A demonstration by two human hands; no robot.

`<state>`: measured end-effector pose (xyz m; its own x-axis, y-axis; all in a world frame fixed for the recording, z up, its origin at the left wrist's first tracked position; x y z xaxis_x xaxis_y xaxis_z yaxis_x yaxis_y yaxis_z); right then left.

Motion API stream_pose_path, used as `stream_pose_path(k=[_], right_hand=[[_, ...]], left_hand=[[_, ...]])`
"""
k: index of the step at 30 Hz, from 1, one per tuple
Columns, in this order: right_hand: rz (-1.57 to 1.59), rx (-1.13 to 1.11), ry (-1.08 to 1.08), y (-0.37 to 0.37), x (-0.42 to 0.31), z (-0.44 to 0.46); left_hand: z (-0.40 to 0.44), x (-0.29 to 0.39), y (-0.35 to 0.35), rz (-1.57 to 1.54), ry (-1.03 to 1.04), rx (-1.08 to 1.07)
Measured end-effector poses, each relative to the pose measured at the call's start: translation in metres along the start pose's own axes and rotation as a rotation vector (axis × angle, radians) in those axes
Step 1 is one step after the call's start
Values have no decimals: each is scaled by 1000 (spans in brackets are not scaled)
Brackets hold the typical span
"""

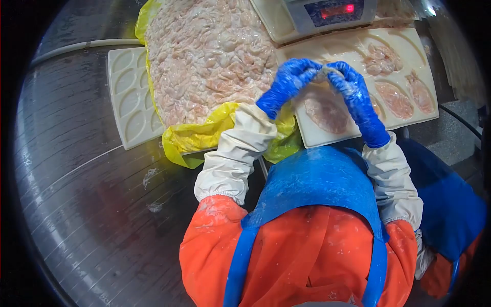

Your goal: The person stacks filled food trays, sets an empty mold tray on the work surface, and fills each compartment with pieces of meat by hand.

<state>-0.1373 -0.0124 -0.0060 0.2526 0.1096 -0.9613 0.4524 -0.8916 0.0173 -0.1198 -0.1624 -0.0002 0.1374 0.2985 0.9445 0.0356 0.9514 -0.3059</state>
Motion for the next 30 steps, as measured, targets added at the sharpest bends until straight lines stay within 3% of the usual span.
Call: stream_pose_path(k=[1, 2, 4, 5, 8, 10, 11, 13, 14, 16, 18, 20, 22, 23, 24, 25, 26, 27, 29, 30], right_hand=[[88, -112, 103, 3, -10, -5], [88, -111, 108, 2, -5, -3], [-240, 48, -97, -15, -4, 3], [-544, 239, -316, -28, 2, -4], [-717, 366, -396, -46, -24, -27], [-657, 372, -356, -43, -29, -32], [-794, 324, -448, -25, -39, -33], [-1109, 194, -548, 4, -29, -33], [-1113, 201, -549, 0, -22, -36], [-1080, -1, -402, 3, -1, -36], [-993, 117, -456, -6, -5, -35], [-1002, 142, -593, 7, -14, -32], [-1110, 55, -577, 33, -5, -30], [-1082, 23, -564, 38, -4, -27], [-1025, -109, -463, 42, 3, -22], [-1024, -105, -459, 40, 5, -24], [-1026, 2, -487, 32, 2, -26], [-1026, 108, -515, 24, -2, -27], [-1058, 84, -540, 29, 4, -24], [-1094, 57, -563, 34, 7, -26]], left_hand=[[-1, -9, -3, -347, -180, 44], [4, -4, -12, -396, -168, 52], [10, -6, -43, -168, -116, 107], [13, 17, -63, 419, 239, 197], [2, 54, -52, 571, 335, 234], [-6, 68, -7, 625, 479, 86], [-9, 69, 19, 684, 565, -17], [-8, 33, 39, 952, 475, -197], [-3, 14, 34, 1106, 400, -230], [7, 15, 12, 1143, 359, -214], [3, 39, -4, 890, 541, -22], [-6, 52, 16, 711, 638, -97], [-8, 32, 36, 987, 551, -267], [7, 6, 23, 1099, 377, -323], [10, 12, 5, 1108, 378, -245], [12, 20, -12, 1116, 376, -165], [12, 3, -16, 1139, 201, -307], [8, 8, -10, 1140, 204, -310], [-6, 47, 6, 1002, 468, -140], [-16, 21, 24, 1063, 405, -341]])
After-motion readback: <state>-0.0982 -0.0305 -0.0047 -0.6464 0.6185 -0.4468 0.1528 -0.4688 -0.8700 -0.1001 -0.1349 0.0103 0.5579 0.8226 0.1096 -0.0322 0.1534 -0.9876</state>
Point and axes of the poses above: each hand's wrist, its own z-axis towards the middle knuckle, its own y-axis out of the palm, x = y × z, the point moved 10 cm from there along z, towards the middle knuckle, and after that the axes turned 7 degrees about y, right-handed, at the moved point
